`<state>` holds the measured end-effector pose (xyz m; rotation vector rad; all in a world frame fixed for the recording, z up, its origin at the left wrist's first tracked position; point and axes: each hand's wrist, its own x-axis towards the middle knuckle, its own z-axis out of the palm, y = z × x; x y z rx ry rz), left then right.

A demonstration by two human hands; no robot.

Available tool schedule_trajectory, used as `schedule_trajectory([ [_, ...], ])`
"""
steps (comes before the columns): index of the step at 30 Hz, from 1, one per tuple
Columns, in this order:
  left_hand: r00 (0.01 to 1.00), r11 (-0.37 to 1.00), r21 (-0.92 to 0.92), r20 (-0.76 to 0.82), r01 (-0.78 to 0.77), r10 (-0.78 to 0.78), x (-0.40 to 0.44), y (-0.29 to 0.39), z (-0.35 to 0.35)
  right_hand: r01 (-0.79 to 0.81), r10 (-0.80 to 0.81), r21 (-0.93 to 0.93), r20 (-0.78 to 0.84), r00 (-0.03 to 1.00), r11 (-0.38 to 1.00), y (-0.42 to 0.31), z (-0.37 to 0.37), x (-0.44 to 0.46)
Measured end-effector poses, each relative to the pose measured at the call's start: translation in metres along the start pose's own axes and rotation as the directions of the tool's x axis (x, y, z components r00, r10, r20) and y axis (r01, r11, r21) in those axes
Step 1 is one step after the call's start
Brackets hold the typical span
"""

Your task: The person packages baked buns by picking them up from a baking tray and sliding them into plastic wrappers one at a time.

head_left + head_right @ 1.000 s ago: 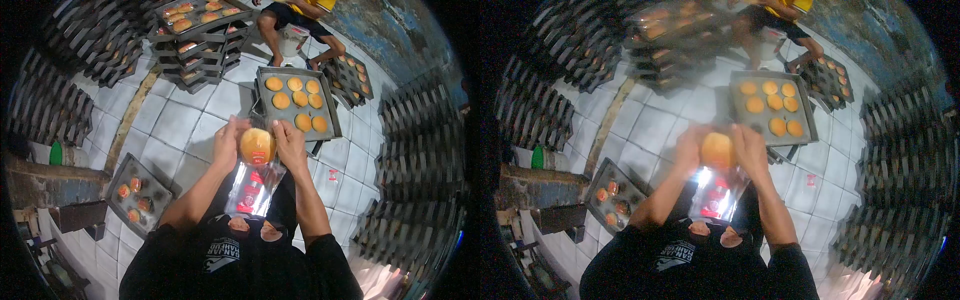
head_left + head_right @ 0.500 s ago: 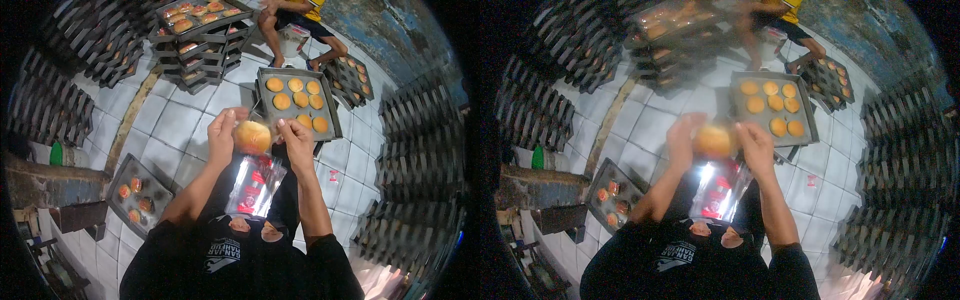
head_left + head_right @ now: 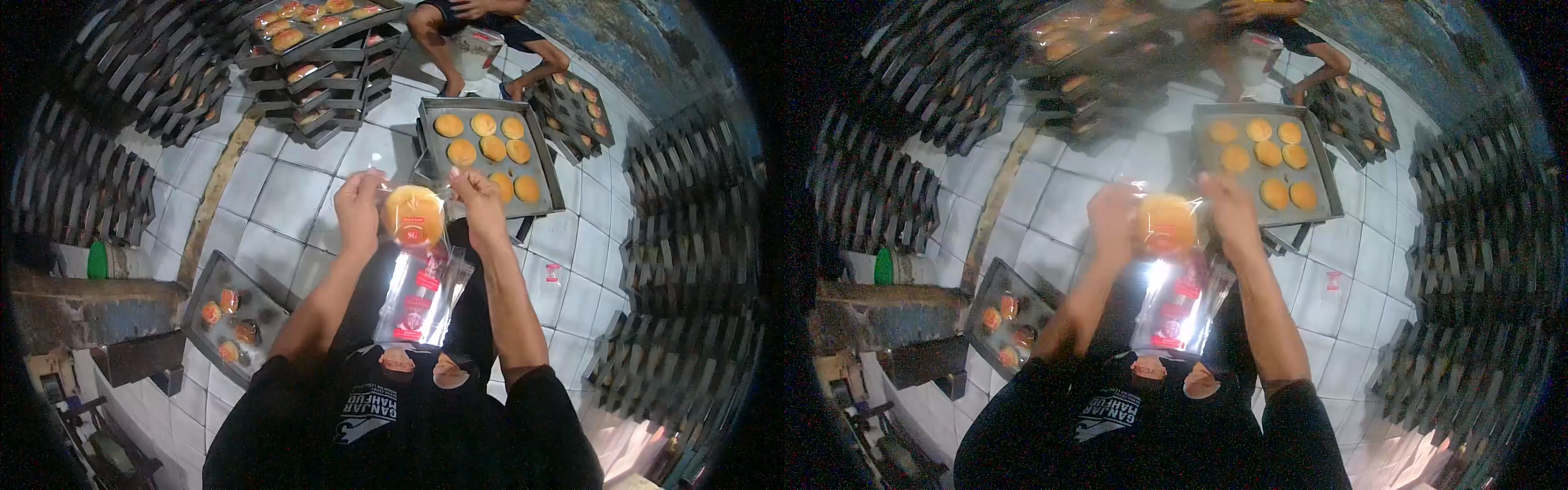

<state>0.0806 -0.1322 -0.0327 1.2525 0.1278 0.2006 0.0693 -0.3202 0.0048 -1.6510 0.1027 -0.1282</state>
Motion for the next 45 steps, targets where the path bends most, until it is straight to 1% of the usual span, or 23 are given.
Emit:
schedule_trajectory([
  [1,0.993,0.978,0.173,0.009,-0.119,0.119,0.001,0.002,-0.003,-0.161,0.156,0.101,0.054,0.986,0.982,0.005,-0.004,0.009],
  [2,0.971,0.913,0.337,0.028,-0.231,0.236,-0.002,0.010,-0.006,-0.068,0.065,0.051,0.053,0.996,0.996,0.013,-0.006,0.003],
  [3,0.944,0.812,0.495,0.058,-0.310,0.326,-0.013,0.017,-0.012,-0.119,0.114,0.050,0.083,0.990,0.992,0.019,-0.008,-0.008],
  [6,0.994,0.958,0.269,-0.001,0.103,-0.107,-0.037,-0.013,-0.047,-0.202,0.198,0.053,0.074,0.977,0.978,0.072,-0.010,-0.048],
  [7,0.973,0.950,0.214,-0.011,0.226,-0.229,-0.037,-0.027,-0.062,-0.514,0.497,0.228,0.131,0.858,0.827,0.071,-0.014,-0.059],
  [8,0.952,0.952,-0.041,-0.006,0.305,-0.305,-0.033,-0.029,-0.078,-0.497,0.495,0.255,0.076,0.865,0.829,0.069,-0.017,-0.072],
  [9,0.971,0.970,-0.054,-0.019,0.238,-0.239,-0.029,-0.022,-0.072,-0.472,0.486,0.280,0.023,0.874,0.836,0.067,-0.019,-0.074],
  [11,0.990,0.989,-0.062,-0.038,0.136,-0.138,-0.038,0.004,-0.058,-0.241,0.258,0.173,-0.088,0.962,0.955,0.063,-0.017,-0.079],
  [12,0.992,0.983,0.137,0.024,0.118,-0.123,-0.039,0.028,-0.042,-0.068,0.072,0.073,-0.053,0.996,0.995,0.057,-0.016,-0.074],
  [15,0.988,0.984,0.099,0.013,0.151,-0.153,-0.025,0.021,-0.016,-0.116,0.100,0.202,0.088,0.991,0.972,0.039,-0.009,-0.064],
  [16,0.989,0.989,0.042,0.046,0.142,-0.144,-0.024,0.023,-0.010,-0.023,0.018,0.086,0.060,0.998,0.996,0.043,-0.007,-0.060],
  [20,0.991,0.993,0.019,0.072,0.114,-0.115,-0.027,0.026,-0.001,-0.207,0.217,0.234,-0.014,0.976,0.950,0.000,0.001,-0.047],
  [24,0.989,0.990,-0.002,0.045,0.142,-0.142,-0.032,0.028,-0.001,-0.103,0.110,-0.083,0.076,0.991,0.991,-0.011,-0.007,-0.055],
  [27,0.991,0.993,0.043,0.070,0.108,-0.111,-0.033,0.031,-0.004,0.320,-0.323,-0.364,0.054,0.945,0.874,-0.040,-0.005,-0.055],
  [28,0.994,0.994,0.067,0.067,0.082,-0.086,-0.031,0.037,0.001,0.353,-0.358,-0.394,0.064,0.931,0.848,-0.032,-0.002,-0.042],
  [29,0.996,0.995,0.090,0.066,0.051,-0.057,-0.028,0.042,0.006,0.182,-0.179,-0.228,0.036,0.983,0.956,-0.024,-0.002,-0.032],
  [30,0.984,0.985,-0.018,0.055,0.171,-0.169,-0.028,0.045,0.009,-0.001,0.004,-0.050,0.045,0.999,0.999,-0.016,-0.003,-0.024],
  [31,0.989,0.988,-0.036,0.030,0.147,-0.146,-0.026,0.039,0.008,-0.180,0.169,0.125,0.094,0.981,0.976,-0.006,-0.004,-0.013],
  [32,0.993,0.992,-0.057,0.000,0.114,-0.115,-0.020,0.034,0.008,-0.097,0.092,0.028,0.125,0.988,0.995,-0.004,-0.005,-0.009],
  [36,0.999,0.998,-0.048,0.018,0.040,-0.039,-0.024,0.017,0.000,-0.037,0.032,0.029,0.166,0.986,0.999,0.008,0.000,-0.023],
  [39,0.997,0.999,0.030,0.072,0.018,-0.020,-0.026,0.020,-0.002,0.078,-0.075,-0.067,0.043,0.996,0.995,0.006,0.004,-0.019],
  [42,0.996,1.000,-0.008,0.083,-0.023,0.024,-0.028,0.026,0.002,0.186,-0.127,-0.333,0.191,0.973,0.924,-0.015,-0.011,-0.024],
  [45,0.995,0.991,0.113,0.077,-0.073,0.065,-0.023,0.034,0.003,0.468,-0.480,-0.397,0.075,0.874,0.790,-0.046,0.003,-0.032],
])
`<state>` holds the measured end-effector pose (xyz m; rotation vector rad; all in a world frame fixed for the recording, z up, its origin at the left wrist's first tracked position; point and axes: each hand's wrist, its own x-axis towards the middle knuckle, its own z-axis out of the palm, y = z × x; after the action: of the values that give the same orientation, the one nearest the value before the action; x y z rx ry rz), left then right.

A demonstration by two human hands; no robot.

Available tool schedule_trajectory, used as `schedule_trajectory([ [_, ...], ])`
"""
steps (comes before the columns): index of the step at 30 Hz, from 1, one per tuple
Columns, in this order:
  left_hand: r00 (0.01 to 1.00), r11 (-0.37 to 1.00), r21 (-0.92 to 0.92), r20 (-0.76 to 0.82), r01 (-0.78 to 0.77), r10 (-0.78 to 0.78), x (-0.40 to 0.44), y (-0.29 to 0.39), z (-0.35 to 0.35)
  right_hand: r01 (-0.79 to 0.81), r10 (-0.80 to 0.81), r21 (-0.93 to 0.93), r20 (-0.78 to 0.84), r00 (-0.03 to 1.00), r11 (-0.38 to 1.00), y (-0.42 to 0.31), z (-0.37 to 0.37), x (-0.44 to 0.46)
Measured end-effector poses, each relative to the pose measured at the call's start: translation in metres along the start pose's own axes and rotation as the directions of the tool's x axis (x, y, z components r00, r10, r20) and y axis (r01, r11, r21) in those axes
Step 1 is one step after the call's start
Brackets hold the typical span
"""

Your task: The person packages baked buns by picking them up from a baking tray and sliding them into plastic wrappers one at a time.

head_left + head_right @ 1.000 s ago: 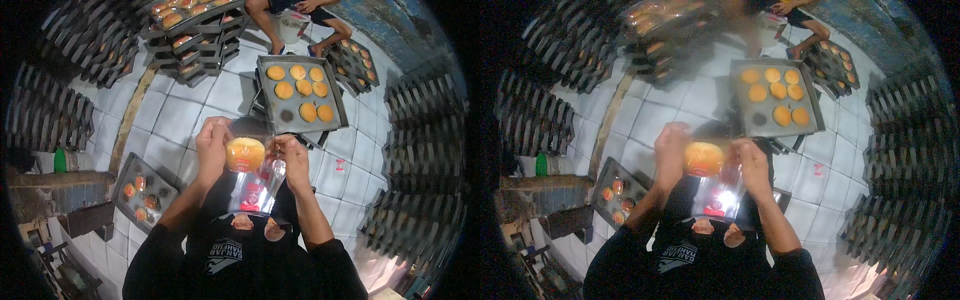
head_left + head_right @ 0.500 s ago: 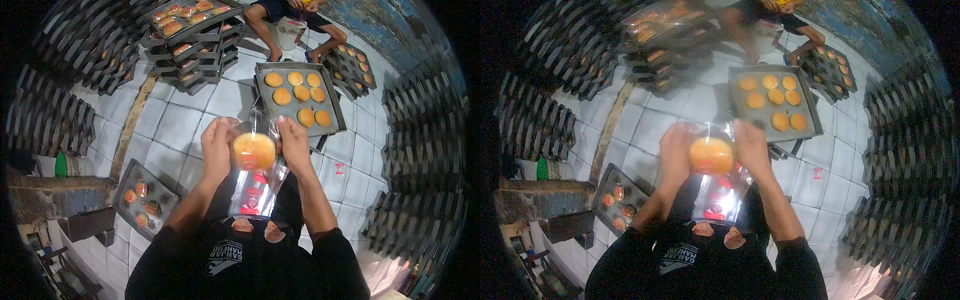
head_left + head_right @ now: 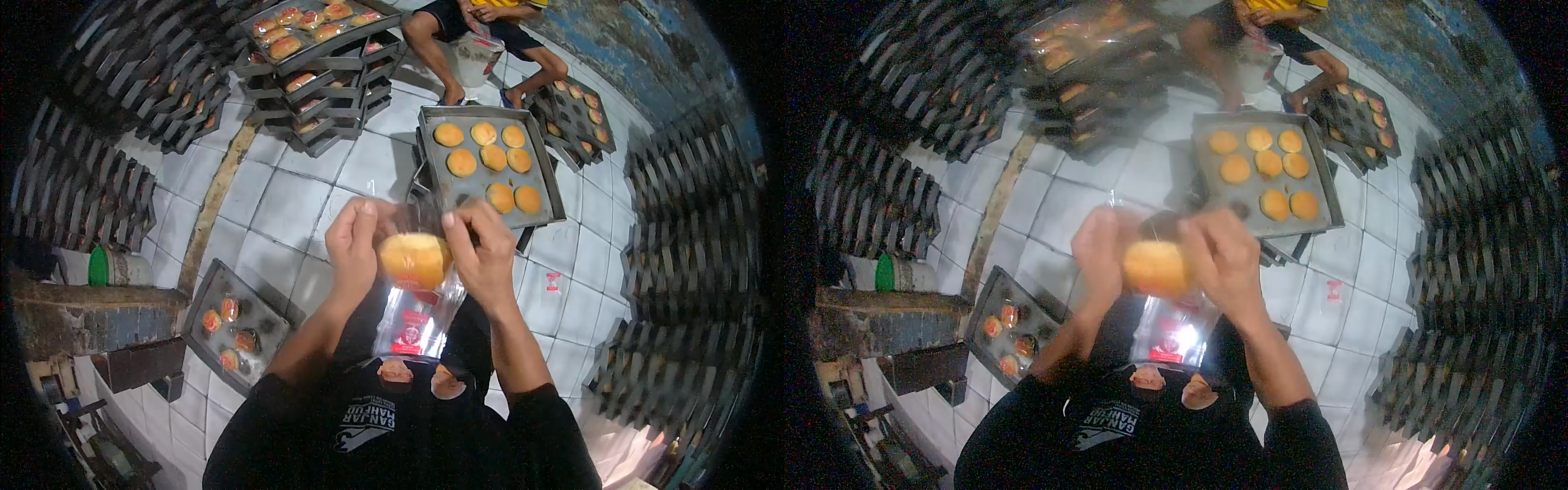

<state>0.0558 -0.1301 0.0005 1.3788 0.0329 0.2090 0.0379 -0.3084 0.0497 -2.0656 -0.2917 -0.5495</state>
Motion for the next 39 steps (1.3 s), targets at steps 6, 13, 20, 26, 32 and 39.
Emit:
schedule_trajectory([
  [6,0.980,0.912,0.367,0.004,-0.184,0.197,0.001,-0.036,-0.029,-0.714,0.626,0.440,0.353,0.696,0.545,0.059,0.013,-0.025],
  [13,0.959,0.964,-0.041,0.122,0.262,-0.256,-0.036,-0.077,-0.064,-0.752,0.646,0.434,0.394,0.653,0.496,0.080,0.050,-0.120],
  [20,0.959,0.985,0.148,0.253,0.089,-0.125,-0.018,-0.052,-0.002,-0.538,0.518,0.424,0.173,0.838,0.729,0.075,0.008,-0.068],
  [26,0.759,0.600,0.571,0.644,-0.561,0.096,-0.055,-0.046,-0.018,-0.381,0.407,-0.359,-0.005,0.913,0.852,0.164,-0.019,-0.091],
  [32,0.569,0.411,0.487,0.816,-0.771,0.101,-0.070,-0.041,-0.038,-0.074,0.158,-0.246,0.345,0.925,0.966,0.051,-0.039,-0.112],
  [39,0.515,0.882,0.469,0.768,-0.047,-0.381,-0.068,-0.025,-0.030,-0.173,0.189,-0.076,0.425,0.885,0.982,-0.009,-0.083,-0.091],
])
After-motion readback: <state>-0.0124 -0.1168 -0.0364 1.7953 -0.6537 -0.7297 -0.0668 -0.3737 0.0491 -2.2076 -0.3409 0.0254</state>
